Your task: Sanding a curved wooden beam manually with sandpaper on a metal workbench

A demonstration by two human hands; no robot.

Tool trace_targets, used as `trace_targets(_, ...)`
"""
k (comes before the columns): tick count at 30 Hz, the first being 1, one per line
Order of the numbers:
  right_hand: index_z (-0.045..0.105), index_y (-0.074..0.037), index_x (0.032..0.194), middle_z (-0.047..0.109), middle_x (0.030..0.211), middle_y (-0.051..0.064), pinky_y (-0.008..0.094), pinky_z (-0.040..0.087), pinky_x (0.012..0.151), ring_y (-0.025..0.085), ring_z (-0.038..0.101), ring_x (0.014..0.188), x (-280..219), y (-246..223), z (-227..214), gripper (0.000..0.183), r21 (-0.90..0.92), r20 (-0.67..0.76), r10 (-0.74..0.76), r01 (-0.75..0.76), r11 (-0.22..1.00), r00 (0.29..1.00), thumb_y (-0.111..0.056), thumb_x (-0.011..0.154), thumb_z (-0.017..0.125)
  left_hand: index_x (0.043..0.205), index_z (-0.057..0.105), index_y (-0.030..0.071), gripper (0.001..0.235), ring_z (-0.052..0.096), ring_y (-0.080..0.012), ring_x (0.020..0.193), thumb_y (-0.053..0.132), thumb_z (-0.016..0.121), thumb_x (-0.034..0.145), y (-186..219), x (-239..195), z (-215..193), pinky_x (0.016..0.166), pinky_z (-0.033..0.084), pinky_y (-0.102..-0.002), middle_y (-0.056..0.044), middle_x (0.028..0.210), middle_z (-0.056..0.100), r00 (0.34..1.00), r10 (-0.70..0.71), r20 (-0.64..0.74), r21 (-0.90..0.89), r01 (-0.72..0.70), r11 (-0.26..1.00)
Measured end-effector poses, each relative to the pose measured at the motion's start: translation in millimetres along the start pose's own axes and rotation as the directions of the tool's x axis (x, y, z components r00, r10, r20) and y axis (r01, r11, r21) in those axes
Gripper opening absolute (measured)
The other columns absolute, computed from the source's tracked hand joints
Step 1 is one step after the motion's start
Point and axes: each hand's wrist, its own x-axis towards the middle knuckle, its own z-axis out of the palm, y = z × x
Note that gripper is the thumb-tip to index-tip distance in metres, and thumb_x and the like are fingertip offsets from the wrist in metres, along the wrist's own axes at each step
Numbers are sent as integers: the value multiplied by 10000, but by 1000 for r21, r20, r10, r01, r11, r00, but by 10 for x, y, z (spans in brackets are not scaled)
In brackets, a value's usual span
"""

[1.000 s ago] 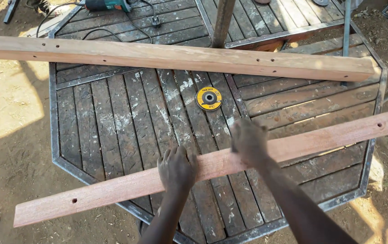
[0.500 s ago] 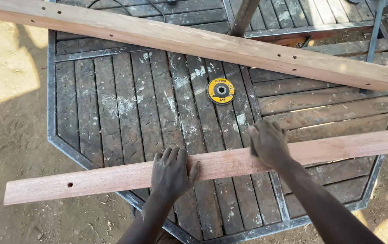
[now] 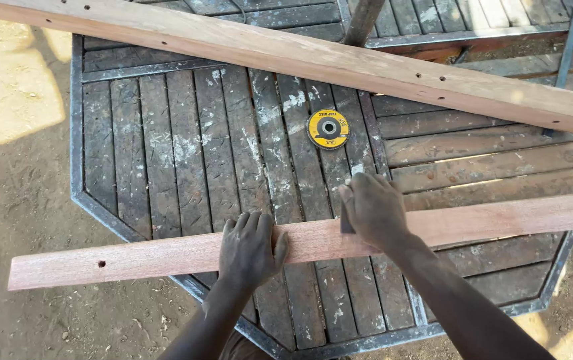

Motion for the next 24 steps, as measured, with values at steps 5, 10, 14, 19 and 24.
trace_targets(5, 602, -103, 937, 666, 848, 189, 546, 508, 865, 420, 675, 943, -143, 355, -89, 423, -11, -30, -44, 44, 999, 999, -472, 1038, 423, 900, 611, 113, 403, 651, -340, 874, 502, 513, 937, -43, -32, 102, 722, 511, -481, -111, 805, 585, 999, 31, -17, 56, -30, 998)
trace_targets(10, 602, -119, 904, 660, 855, 169, 497, 519, 860, 372, 690, 938, -255, 623, -31, 345, -261, -154, 15, -55, 964, 988, -445, 985, 526, 872, 608, 117, 382, 646, -345, 829, 498, 579, 876, 20, 11, 36, 667, 511, -493, -110, 781, 573, 998, 29, -50, 51, -27, 998)
trace_targets(14, 593, -115, 891, 636, 832, 129, 502, 511, 833, 364, 675, 900, -165, 120, -48, 378, -158, -154, -56, 31, 987, 987, -465, 1001, 499, 871, 618, 98, 420, 652, -360, 845, 516, 575, 887, -42, -62, -74, 690, 512, -497, -126, 784, 583, 999, 11, -52, 57, -8, 998)
trace_targets(19, 619, -114, 958, 677, 836, 145, 507, 530, 819, 374, 706, 909, -228, 525, -59, 415, -121, -123, -30, 15, 992, 992, -486, 1026, 447, 917, 614, 113, 412, 656, -350, 886, 521, 559, 896, -29, 52, -23, 717, 511, -493, -119, 830, 600, 999, 37, -3, 62, -37, 997)
trace_targets(24, 599, -133, 937, 657, 833, 119, 489, 514, 836, 347, 697, 907, -218, 408, -129, 386, -278, -150, 31, -72, 958, 988, -501, 1005, 507, 919, 608, 116, 413, 660, -354, 884, 526, 576, 885, -14, 42, -32, 718, 516, -502, -115, 833, 605, 999, -4, 45, 35, 3, 999)
